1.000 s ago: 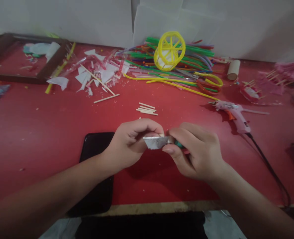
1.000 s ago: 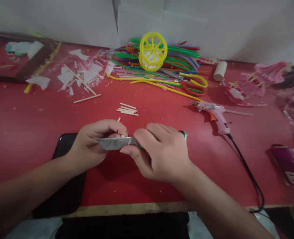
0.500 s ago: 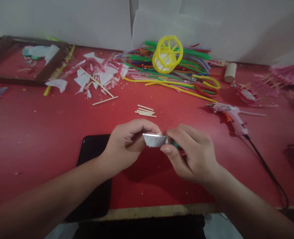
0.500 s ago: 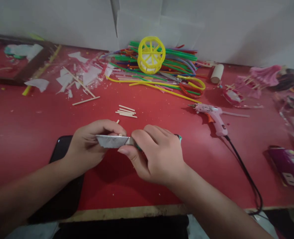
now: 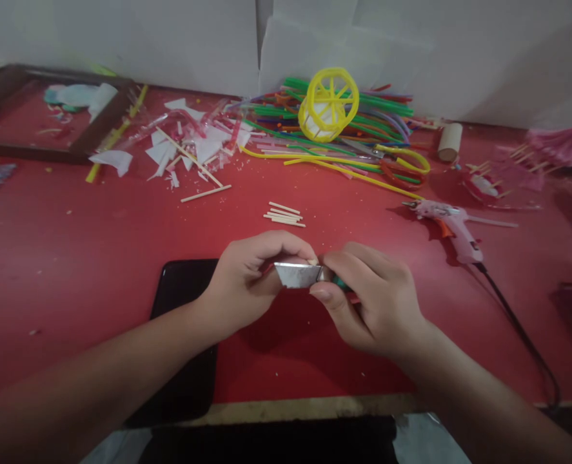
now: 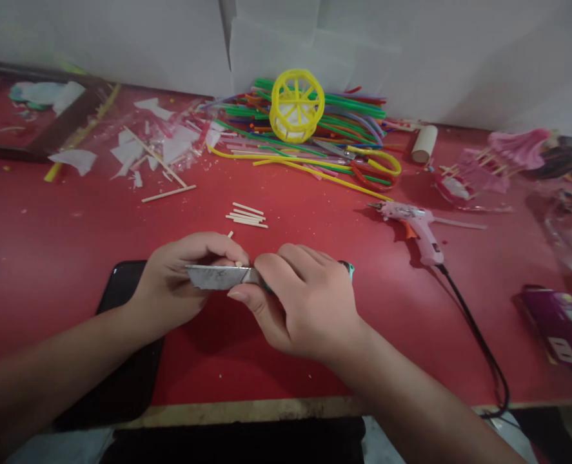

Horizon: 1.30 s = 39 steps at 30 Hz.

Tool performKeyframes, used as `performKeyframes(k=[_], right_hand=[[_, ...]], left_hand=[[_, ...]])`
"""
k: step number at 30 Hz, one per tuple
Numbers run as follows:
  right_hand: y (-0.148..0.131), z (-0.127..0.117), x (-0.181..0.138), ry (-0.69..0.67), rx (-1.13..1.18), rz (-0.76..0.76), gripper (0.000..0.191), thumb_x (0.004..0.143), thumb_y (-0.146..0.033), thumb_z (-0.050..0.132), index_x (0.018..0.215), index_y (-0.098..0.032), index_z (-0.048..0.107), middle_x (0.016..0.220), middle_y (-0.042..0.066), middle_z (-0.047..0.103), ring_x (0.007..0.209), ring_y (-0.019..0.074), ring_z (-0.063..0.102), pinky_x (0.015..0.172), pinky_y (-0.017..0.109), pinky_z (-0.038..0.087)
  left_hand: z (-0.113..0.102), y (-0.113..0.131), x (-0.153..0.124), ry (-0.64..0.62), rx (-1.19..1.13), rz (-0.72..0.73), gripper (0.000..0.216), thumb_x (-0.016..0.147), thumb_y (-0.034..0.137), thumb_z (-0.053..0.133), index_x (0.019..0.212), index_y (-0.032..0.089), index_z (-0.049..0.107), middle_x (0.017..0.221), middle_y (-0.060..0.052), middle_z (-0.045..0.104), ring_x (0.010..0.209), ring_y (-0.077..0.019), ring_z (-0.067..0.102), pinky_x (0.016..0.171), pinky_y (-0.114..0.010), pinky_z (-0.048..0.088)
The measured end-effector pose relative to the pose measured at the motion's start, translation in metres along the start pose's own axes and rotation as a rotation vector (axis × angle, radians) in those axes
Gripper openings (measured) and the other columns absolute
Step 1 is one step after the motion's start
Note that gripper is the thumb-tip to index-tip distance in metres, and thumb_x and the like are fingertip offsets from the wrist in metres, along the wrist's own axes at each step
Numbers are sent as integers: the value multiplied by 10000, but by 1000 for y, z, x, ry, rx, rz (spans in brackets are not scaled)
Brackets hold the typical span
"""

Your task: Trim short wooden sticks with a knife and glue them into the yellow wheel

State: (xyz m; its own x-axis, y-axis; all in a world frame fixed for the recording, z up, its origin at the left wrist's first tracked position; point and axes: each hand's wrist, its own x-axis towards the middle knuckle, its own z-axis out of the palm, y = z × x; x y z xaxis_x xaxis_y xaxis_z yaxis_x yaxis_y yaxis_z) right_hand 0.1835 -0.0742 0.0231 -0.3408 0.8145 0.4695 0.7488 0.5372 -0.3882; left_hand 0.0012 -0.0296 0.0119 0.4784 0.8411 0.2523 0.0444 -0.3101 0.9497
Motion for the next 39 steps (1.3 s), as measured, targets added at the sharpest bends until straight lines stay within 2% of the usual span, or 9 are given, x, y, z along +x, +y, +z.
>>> performKeyframes(k=[8, 16, 24, 27, 29, 32, 35, 37, 39], right_hand=[[1, -1, -1, -3, -7, 4, 357, 967, -431, 443, 786, -158, 586, 645, 15, 543, 564, 112, 452, 546, 258, 344], [1, -2, -2, -13, 2, 15, 360, 968, -427, 437, 780, -158, 585, 630, 4, 521, 551, 105, 434, 535, 253, 326], [2, -2, -1, -8, 4, 24, 364, 963, -437, 447, 778, -161, 595, 626, 2, 534, 545, 105, 448, 527, 258, 328], [13, -7, -1, 31, -66, 102, 323, 962, -416, 458, 800, -178, 603, 641, 4, 571, 567, 111, 494, 531, 261, 330], [23, -10, 0, 103, -124, 181, 289, 966, -381, 460, 796, -191, 595, 636, -1, 574, 579, 114, 513, 540, 262, 334], [35, -14, 1, 172, -161, 238, 286, 984, -375, 419, 831, -202, 588, 669, 4, 594, 620, 121, 549, 573, 259, 365], [40, -15, 2, 85, -152, 224, 360, 905, -549, 524, 953, -199, 590, 798, 26, 660, 702, 142, 606, 617, 260, 411], [45, -16, 0, -79, -112, 157, 569, 759, -677, 635, 1055, -195, 576, 918, 49, 693, 770, 166, 639, 662, 267, 443], [50, -17, -1, -274, -66, 61, 675, 679, -710, 684, 1116, -209, 568, 998, 57, 705, 834, 185, 657, 710, 277, 458]], left_hand=[[-1, -2, -1, -24, 48, 53, 277, 769, -38, 539, 847, 204, 649, 811, 23, 711, 713, -104, 639, 637, -200, 490], [-3, 2, -1, -50, 86, 55, 278, 757, -61, 500, 819, 176, 633, 782, 33, 697, 690, -78, 619, 615, -166, 471], [-2, 1, 0, -44, 86, 79, 211, 792, -21, 527, 780, 168, 620, 753, 13, 693, 668, -93, 622, 603, -178, 478], [-2, 2, -2, -64, 44, 114, 175, 855, 40, 541, 770, 169, 623, 715, 3, 678, 627, -91, 611, 603, -188, 486], [-1, 1, -3, -85, 20, 118, 170, 893, 86, 547, 765, 172, 620, 698, -3, 670, 625, -93, 614, 616, -194, 494], [0, -2, -3, -53, 7, 95, 157, 938, 137, 524, 823, 179, 622, 723, -6, 677, 671, -96, 629, 656, -199, 505], [1, -7, -2, 1, 25, 40, 129, 969, 179, 492, 976, 191, 620, 744, 2, 667, 692, -98, 624, 694, -216, 509], [1, -10, -1, 40, 30, -19, 138, 977, 209, 485, 1046, 193, 604, 739, 10, 650, 664, -95, 606, 675, -220, 507], [0, -12, 1, 83, -3, -92, 140, 980, 232, 484, 1062, 192, 590, 728, 17, 643, 614, -84, 590, 626, -208, 502]])
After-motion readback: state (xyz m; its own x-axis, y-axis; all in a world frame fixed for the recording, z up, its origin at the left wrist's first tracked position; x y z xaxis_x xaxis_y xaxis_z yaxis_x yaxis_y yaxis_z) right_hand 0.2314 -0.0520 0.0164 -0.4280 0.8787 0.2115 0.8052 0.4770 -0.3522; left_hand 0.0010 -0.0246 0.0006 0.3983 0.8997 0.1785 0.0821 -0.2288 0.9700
